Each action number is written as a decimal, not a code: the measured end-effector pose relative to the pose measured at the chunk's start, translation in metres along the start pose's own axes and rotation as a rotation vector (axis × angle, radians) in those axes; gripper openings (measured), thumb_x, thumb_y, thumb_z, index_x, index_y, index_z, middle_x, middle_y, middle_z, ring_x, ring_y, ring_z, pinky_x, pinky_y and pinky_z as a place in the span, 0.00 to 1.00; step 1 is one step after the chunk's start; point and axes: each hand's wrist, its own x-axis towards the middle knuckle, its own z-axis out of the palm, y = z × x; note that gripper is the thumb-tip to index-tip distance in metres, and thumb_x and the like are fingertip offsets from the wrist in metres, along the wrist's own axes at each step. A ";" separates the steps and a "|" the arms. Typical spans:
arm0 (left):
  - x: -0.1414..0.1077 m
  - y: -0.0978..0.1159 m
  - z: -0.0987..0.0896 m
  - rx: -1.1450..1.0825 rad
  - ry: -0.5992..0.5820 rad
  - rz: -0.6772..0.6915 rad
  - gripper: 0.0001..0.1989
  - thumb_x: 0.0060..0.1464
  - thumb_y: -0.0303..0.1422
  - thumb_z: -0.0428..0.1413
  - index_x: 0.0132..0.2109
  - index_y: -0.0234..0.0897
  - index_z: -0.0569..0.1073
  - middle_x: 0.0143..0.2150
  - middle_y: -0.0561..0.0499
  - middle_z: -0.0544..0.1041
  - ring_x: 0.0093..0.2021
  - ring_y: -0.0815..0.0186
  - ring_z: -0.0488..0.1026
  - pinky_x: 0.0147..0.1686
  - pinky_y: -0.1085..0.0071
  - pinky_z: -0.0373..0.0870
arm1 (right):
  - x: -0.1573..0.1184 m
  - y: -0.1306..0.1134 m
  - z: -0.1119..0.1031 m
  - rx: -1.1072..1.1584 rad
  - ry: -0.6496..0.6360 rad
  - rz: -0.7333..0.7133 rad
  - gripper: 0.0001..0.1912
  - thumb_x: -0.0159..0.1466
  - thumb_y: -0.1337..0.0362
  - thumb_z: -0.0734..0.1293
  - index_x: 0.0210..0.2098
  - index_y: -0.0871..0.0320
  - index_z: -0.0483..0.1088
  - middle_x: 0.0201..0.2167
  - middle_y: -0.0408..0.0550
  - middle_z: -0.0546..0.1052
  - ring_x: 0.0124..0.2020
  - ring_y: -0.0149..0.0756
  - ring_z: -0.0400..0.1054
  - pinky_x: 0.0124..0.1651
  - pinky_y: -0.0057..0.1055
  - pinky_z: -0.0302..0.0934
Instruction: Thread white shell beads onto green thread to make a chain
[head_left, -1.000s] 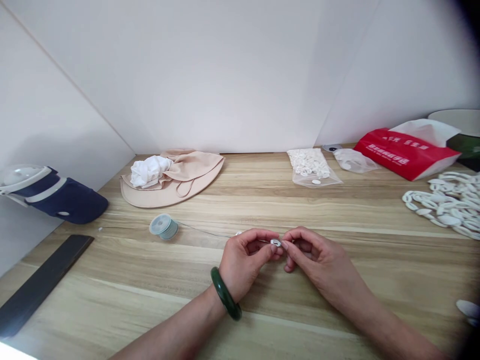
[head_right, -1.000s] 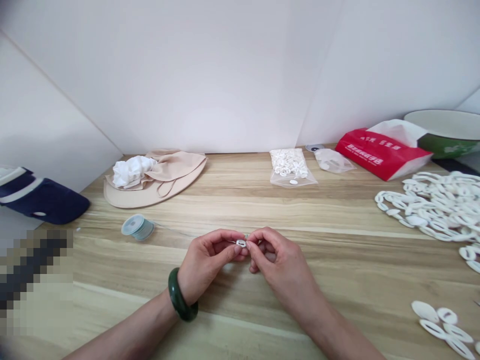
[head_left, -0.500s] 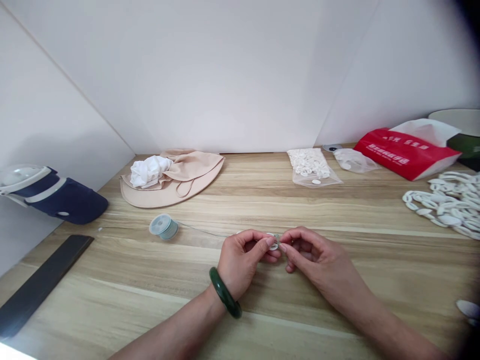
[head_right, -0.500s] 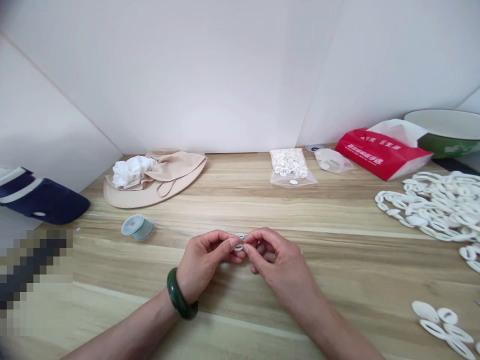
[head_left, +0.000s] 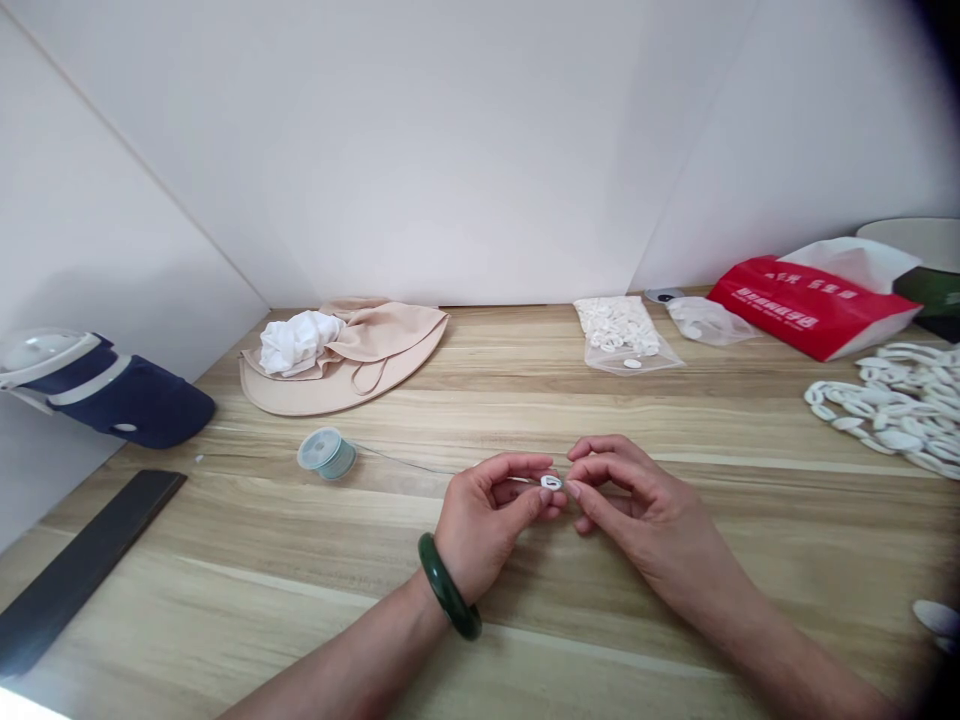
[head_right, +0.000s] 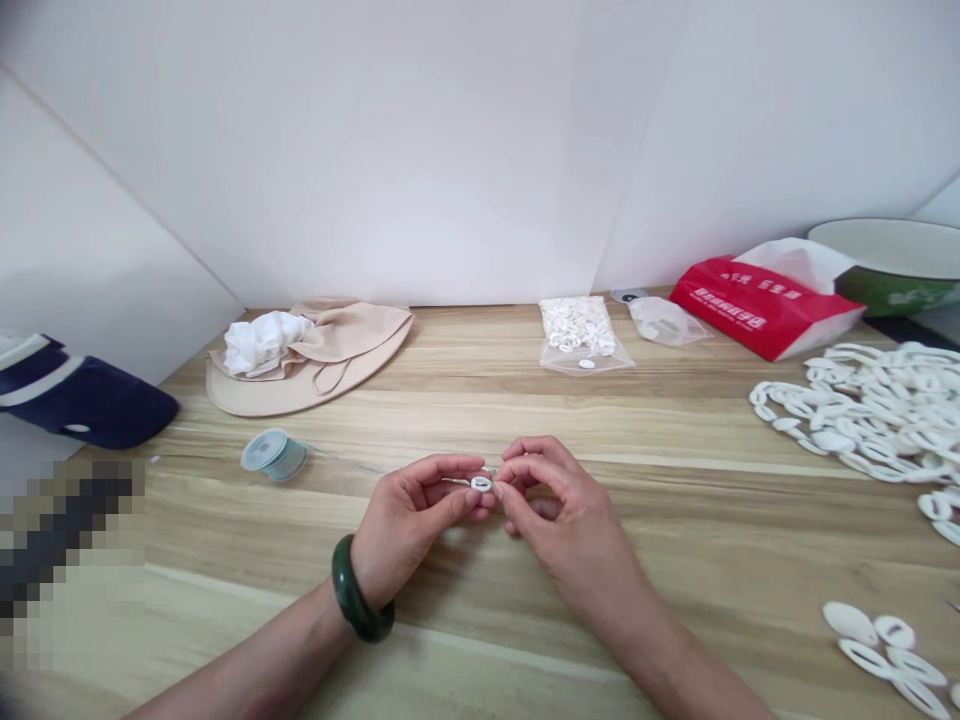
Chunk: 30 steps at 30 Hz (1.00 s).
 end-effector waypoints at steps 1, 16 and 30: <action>0.000 0.000 0.000 -0.005 0.002 0.004 0.14 0.46 0.29 0.62 0.42 0.30 0.74 0.33 0.45 0.81 0.34 0.66 0.77 0.40 0.70 0.73 | 0.000 0.000 0.000 -0.019 -0.010 -0.007 0.08 0.58 0.60 0.66 0.27 0.57 0.71 0.42 0.47 0.63 0.33 0.31 0.67 0.28 0.24 0.69; -0.001 -0.001 -0.001 -0.029 -0.017 0.009 0.13 0.46 0.29 0.62 0.41 0.30 0.75 0.33 0.46 0.80 0.35 0.65 0.77 0.42 0.67 0.73 | -0.001 0.005 0.001 -0.137 -0.028 -0.093 0.06 0.60 0.62 0.64 0.28 0.56 0.70 0.41 0.49 0.65 0.36 0.33 0.69 0.29 0.25 0.68; -0.002 -0.002 0.001 0.056 0.025 0.067 0.14 0.45 0.30 0.63 0.41 0.32 0.76 0.34 0.46 0.80 0.34 0.63 0.77 0.41 0.67 0.73 | -0.001 0.005 0.001 -0.235 -0.009 -0.197 0.06 0.61 0.65 0.62 0.29 0.55 0.68 0.40 0.48 0.67 0.34 0.32 0.68 0.29 0.24 0.67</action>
